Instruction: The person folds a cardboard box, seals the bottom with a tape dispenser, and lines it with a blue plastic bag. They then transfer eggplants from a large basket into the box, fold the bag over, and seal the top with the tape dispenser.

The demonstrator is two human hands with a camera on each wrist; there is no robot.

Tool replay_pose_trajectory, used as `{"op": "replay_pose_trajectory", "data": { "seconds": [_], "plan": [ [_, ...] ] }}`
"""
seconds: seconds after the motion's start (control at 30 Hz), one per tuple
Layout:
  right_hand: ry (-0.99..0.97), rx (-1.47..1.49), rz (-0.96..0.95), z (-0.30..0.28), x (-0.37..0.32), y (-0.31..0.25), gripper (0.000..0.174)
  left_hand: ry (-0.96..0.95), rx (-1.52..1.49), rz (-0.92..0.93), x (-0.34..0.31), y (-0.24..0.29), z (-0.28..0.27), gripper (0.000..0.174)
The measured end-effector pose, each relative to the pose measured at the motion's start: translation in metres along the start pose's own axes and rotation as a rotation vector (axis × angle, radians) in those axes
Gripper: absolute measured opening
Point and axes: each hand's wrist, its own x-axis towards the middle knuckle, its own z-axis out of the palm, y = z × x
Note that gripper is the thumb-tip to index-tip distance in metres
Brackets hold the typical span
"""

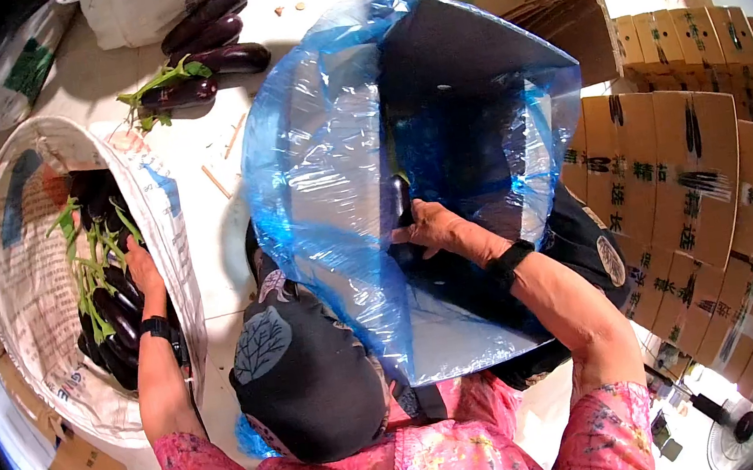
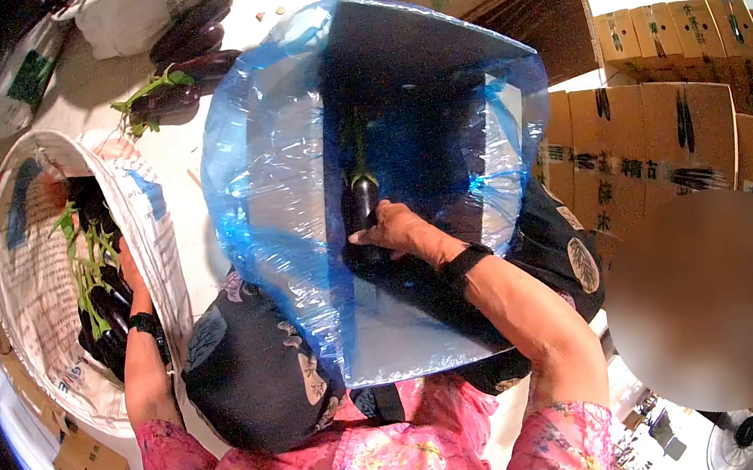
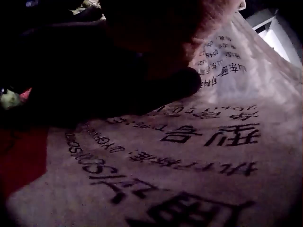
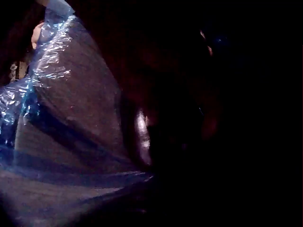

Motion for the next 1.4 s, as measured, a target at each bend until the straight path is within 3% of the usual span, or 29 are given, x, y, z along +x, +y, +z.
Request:
{"op": "replay_pose_trajectory", "data": {
  "seconds": [0.03,0.1,0.17,0.2,0.27,0.3,0.33,0.4,0.47,0.53,0.63,0.77,0.8,0.93,1.0,1.13,1.2,1.3,1.4],
  "plan": [
    [-0.016,0.077,-0.026,-0.001,0.000,0.005,0.060,-0.012,-0.021,-0.027,0.000,0.001,-0.003,0.073],
    [-0.046,0.173,-0.045,-0.002,-0.004,0.001,0.061,-0.041,0.011,0.076,0.007,-0.008,-0.005,0.062],
    [-0.027,0.183,-0.106,0.000,0.003,0.013,0.062,-0.083,0.064,0.212,-0.009,0.019,-0.029,0.055],
    [-0.018,0.186,-0.137,0.002,0.008,0.018,0.063,-0.020,-0.014,0.146,-0.036,0.061,-0.047,0.056],
    [-0.017,-0.019,-0.124,0.001,0.016,0.017,0.061,0.060,-0.193,0.055,-0.038,0.068,-0.070,0.060],
    [-0.017,-0.125,-0.121,0.002,0.020,0.015,0.061,-0.002,-0.523,0.016,-0.051,0.087,-0.088,0.064],
    [0.026,-0.240,-0.154,0.002,0.018,0.014,0.060,-0.045,-0.597,-0.276,-0.077,0.137,-0.117,0.069],
    [0.104,-0.479,-0.268,-0.004,0.012,0.012,0.060,-0.131,-0.845,-0.134,-0.084,0.141,-0.147,0.071],
    [0.183,-0.581,-0.230,-0.006,0.002,0.005,0.059,-0.220,-1.092,0.191,-0.099,0.186,-0.165,0.068],
    [0.204,-0.626,-0.183,-0.014,-0.015,-0.013,0.058,-0.374,-1.086,0.234,-0.107,0.214,-0.185,0.068],
    [0.297,-0.597,-0.343,-0.027,-0.029,-0.009,0.052,-0.358,-0.967,0.396,-0.118,0.246,-0.199,0.070],
    [0.315,-0.310,-0.617,-0.039,-0.063,-0.003,0.049,-0.106,-1.090,0.486,-0.131,0.275,-0.216,0.045],
    [0.313,-0.242,-0.671,-0.042,-0.069,-0.005,0.048,-0.118,-1.153,0.494,-0.131,0.277,-0.222,0.051],
    [0.176,-0.014,-0.719,-0.039,-0.123,-0.041,0.049,-0.433,-1.499,0.500,-0.145,0.289,-0.229,0.063],
    [0.133,-0.044,-0.727,-0.039,-0.146,-0.067,0.049,-0.608,-1.613,0.485,-0.151,0.299,-0.223,0.072],
    [0.025,0.135,-0.900,-0.036,-0.177,-0.105,0.050,-0.796,-1.625,0.494,-0.172,0.339,-0.198,0.073],
    [-0.070,0.327,-0.974,-0.035,-0.191,-0.120,0.058,-0.910,-1.563,0.475,-0.189,0.368,-0.189,0.070],
    [-0.114,0.362,-1.063,-0.030,-0.204,-0.132,0.080,-1.092,-1.371,0.505,-0.214,0.412,-0.169,0.062],
    [0.212,0.205,-1.001,-0.034,-0.196,-0.108,0.081,-0.980,-0.883,0.742,-0.233,0.444,-0.153,0.058]
  ]
}}
